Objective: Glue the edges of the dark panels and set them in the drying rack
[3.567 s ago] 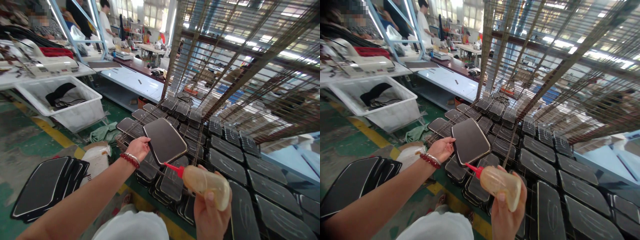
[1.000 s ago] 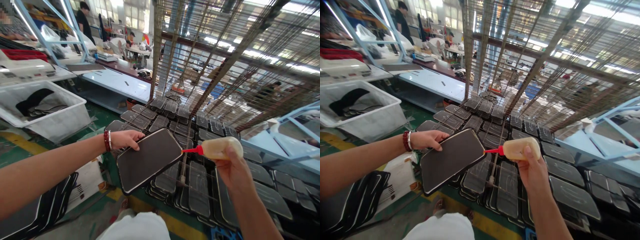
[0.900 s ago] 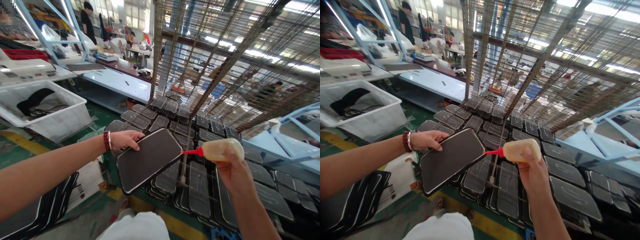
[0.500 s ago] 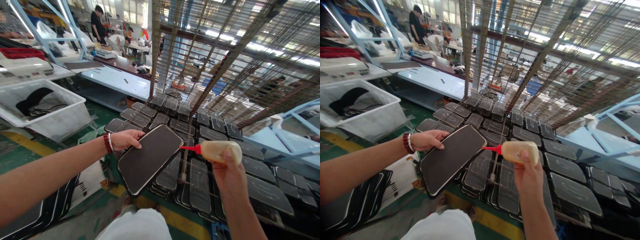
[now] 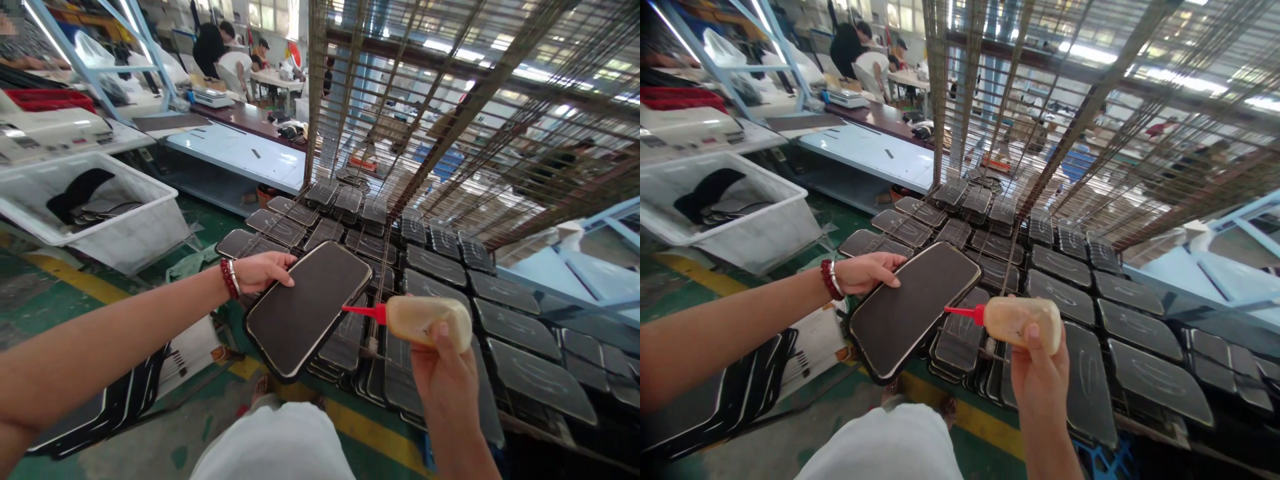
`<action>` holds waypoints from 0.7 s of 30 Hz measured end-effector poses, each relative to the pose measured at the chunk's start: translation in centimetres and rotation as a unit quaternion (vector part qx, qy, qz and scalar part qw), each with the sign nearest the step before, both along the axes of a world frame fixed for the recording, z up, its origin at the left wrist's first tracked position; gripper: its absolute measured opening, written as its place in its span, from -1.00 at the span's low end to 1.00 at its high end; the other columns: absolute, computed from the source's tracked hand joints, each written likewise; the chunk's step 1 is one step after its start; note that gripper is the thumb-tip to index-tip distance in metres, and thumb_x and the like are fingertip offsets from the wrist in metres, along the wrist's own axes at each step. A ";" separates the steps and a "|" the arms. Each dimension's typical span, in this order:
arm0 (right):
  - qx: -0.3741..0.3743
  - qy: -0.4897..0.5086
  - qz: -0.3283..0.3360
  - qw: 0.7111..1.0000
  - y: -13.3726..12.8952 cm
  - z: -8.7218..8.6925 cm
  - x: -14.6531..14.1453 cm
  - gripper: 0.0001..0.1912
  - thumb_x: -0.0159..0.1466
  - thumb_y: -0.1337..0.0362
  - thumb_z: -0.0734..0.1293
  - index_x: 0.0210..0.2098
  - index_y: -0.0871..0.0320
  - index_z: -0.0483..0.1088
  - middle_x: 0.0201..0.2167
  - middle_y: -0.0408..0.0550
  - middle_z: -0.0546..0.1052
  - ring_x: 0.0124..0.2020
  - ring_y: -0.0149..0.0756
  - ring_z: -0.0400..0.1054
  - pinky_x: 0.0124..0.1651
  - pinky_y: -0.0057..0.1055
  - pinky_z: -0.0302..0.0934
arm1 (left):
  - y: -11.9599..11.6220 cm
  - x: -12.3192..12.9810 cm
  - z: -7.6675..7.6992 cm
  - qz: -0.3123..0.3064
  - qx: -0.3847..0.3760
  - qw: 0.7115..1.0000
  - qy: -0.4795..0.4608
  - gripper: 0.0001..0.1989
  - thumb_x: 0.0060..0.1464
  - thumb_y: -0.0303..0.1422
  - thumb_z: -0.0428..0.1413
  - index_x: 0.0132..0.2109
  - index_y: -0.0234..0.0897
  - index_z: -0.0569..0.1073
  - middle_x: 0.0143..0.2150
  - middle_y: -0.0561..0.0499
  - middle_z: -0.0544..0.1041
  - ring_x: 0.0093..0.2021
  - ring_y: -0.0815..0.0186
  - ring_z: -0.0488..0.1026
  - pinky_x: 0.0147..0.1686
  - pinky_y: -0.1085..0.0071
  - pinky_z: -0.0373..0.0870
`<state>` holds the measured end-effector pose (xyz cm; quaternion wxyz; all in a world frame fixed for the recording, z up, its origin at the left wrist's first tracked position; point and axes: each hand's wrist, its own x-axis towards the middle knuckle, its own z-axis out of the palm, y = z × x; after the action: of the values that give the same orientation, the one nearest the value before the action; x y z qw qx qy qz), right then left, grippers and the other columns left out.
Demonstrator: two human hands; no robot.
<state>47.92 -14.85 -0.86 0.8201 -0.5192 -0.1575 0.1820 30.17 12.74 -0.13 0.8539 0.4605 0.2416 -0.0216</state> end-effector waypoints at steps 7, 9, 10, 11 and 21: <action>-0.011 0.001 0.025 1.000 -0.7 -0.3 -1.9 -0.44 0.18 0.11 0.45 0.12 0.10 0.31 -0.01 0.16 0.50 0.02 0.01 0.40 0.09 0.03 0.27 | 0.5 0.4 -0.8 0.012 0.005 1.000 -0.004 -0.53 -0.25 -0.66 0.20 -0.08 -0.39 0.55 -0.24 -0.23 0.64 -0.31 0.09 0.61 -0.27 0.23 0.54; -0.014 0.001 0.027 1.000 -0.9 -0.4 -2.4 -0.41 0.17 0.11 0.46 0.14 0.10 0.29 -0.01 0.18 0.50 0.01 0.03 0.41 0.07 0.04 0.27 | 0.5 0.5 -0.7 0.015 0.006 1.000 0.000 -0.53 -0.25 -0.65 0.20 -0.08 -0.39 0.55 -0.24 -0.22 0.64 -0.31 0.11 0.61 -0.27 0.25 0.54; -0.014 0.003 0.029 0.999 -1.1 -0.4 -2.6 -0.39 0.17 0.11 0.46 0.15 0.09 0.29 -0.01 0.18 0.50 0.01 0.03 0.40 0.06 0.04 0.28 | 0.6 0.5 -0.7 0.019 0.006 1.000 0.002 -0.53 -0.25 -0.65 0.19 -0.08 -0.39 0.55 -0.24 -0.21 0.64 -0.32 0.12 0.60 -0.27 0.25 0.54; -0.015 0.005 0.034 0.999 -1.2 -0.5 -2.9 -0.38 0.16 0.11 0.46 0.16 0.09 0.28 0.00 0.18 0.50 0.02 0.03 0.40 0.05 0.03 0.29 | 0.6 0.6 -0.6 0.023 0.005 1.000 0.005 -0.53 -0.25 -0.65 0.19 -0.09 -0.39 0.55 -0.25 -0.21 0.64 -0.33 0.13 0.60 -0.28 0.25 0.54; -0.023 0.002 0.030 0.999 -2.0 -0.4 -3.7 -0.33 0.15 0.10 0.48 0.19 0.07 0.25 0.04 0.17 0.48 0.10 0.02 0.35 0.02 -0.15 0.33 | 1.3 1.2 -0.7 0.123 -0.015 0.992 0.018 -0.61 -0.21 -0.68 0.14 -0.14 -0.46 0.53 -0.34 -0.21 0.64 -0.41 0.14 0.60 -0.29 0.22 0.55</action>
<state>44.26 -16.86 -1.26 0.8025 -0.5327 -0.1668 0.2109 31.35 14.08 -0.78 0.8526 0.4135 0.3115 0.0720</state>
